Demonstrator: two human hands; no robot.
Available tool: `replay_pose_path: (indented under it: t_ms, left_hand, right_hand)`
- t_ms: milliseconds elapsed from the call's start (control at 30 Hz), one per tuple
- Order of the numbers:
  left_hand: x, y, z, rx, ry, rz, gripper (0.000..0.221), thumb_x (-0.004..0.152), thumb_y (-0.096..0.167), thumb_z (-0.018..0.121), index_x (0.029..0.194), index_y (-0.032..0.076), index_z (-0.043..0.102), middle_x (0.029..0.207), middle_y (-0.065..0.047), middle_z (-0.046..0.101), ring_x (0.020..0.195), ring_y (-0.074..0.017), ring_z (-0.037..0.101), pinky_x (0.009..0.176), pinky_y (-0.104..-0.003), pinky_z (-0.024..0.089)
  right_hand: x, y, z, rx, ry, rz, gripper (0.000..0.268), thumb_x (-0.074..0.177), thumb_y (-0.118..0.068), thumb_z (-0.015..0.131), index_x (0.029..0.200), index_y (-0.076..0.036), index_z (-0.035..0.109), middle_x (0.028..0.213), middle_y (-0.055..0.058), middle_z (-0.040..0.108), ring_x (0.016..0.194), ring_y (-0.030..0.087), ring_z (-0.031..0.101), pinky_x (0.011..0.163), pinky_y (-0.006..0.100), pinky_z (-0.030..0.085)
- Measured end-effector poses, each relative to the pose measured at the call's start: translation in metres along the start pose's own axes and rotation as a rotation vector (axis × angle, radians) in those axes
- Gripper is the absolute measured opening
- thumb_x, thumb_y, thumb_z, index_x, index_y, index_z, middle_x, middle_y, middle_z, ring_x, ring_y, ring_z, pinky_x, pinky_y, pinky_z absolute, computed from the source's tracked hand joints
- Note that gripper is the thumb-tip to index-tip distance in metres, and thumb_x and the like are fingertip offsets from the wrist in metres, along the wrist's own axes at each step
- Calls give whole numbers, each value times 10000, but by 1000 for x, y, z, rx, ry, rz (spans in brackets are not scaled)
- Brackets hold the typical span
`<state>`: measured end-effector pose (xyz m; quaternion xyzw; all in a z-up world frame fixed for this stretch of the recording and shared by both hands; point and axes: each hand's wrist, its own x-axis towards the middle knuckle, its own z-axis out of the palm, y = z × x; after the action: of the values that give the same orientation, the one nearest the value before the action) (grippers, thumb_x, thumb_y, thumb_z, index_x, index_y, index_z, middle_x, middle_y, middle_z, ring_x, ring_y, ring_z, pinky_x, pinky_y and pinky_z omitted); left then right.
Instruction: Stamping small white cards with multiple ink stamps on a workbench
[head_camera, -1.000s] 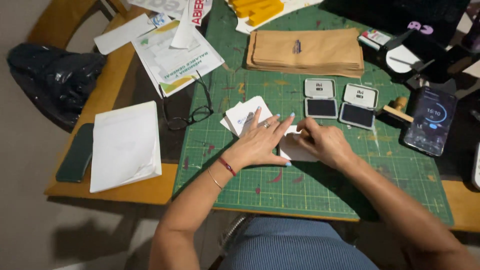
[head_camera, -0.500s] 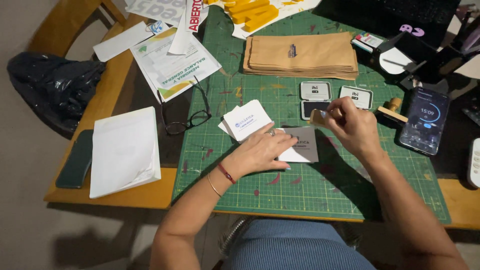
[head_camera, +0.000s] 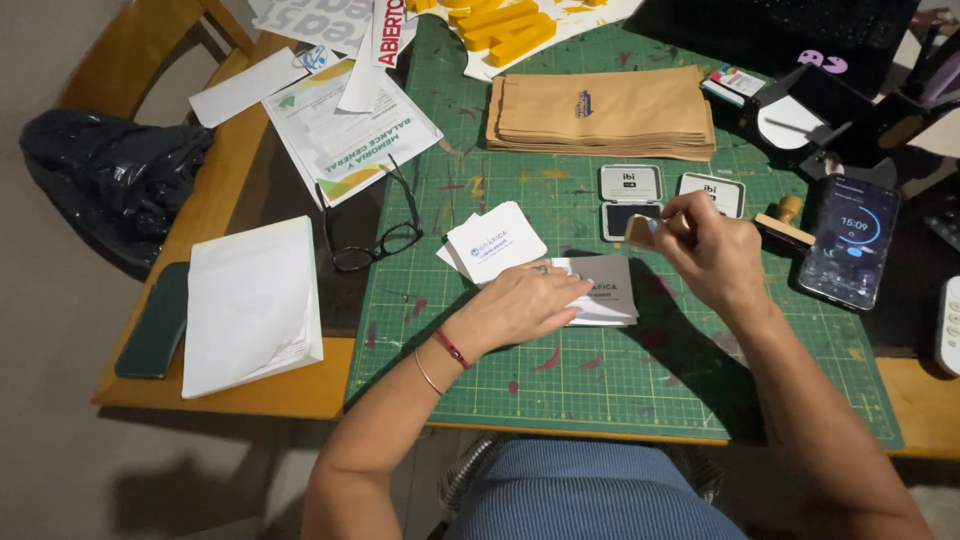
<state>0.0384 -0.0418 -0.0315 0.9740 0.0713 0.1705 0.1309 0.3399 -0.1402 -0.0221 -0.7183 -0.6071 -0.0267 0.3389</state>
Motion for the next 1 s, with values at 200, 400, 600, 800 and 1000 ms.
replay_pose_path:
  t_ms: [200, 400, 600, 800, 1000]
  left_hand:
    - [-2, -5, 15, 42, 36, 11, 233, 1093, 229, 599, 1211, 137, 778, 1123, -127, 833, 1120, -300, 804, 1116, -466, 570]
    - [5, -9, -13, 583, 553, 54, 205, 1085, 142, 632, 1239, 124, 766, 1093, -84, 802, 1039, -230, 794, 1030, -409, 617]
    - [-13, -12, -56, 743, 230, -444, 232, 982, 101, 764, 1212, 83, 791, 1210, -126, 826, 1066, -230, 818, 1074, -479, 621]
    - [-29, -50, -6, 734, -129, -554, 206, 928, 160, 790, 749, 263, 793, 744, 7, 767, 657, -162, 724, 742, -332, 567]
    - [-24, -31, -29, 673, -79, -593, 509, 901, 676, 786, 870, 172, 846, 927, -55, 802, 895, -274, 755, 1180, -596, 437]
  right_hand:
    - [0, 3, -2, -3, 17, -13, 285, 1002, -346, 820, 1227, -295, 653, 609, 73, 603, 692, 393, 707, 749, 498, 561]
    - [1, 17, 0, -47, 82, -46, 296, 1015, -373, 804, 1257, -284, 659, 684, 102, 628, 733, 416, 719, 764, 513, 565]
    - [8, 7, -19, -120, 85, -133, 211, 1123, -224, 742, 1242, -95, 625, 930, 137, 781, 723, 310, 737, 583, 430, 483]
    - [20, 34, -28, -177, 93, 19, 275, 1136, -217, 781, 1337, -90, 643, 1095, 174, 836, 916, 347, 808, 705, 459, 601]
    - [23, 76, -26, -234, 182, 0, 251, 1165, -275, 778, 1321, -115, 665, 967, 122, 791, 820, 398, 745, 656, 500, 488]
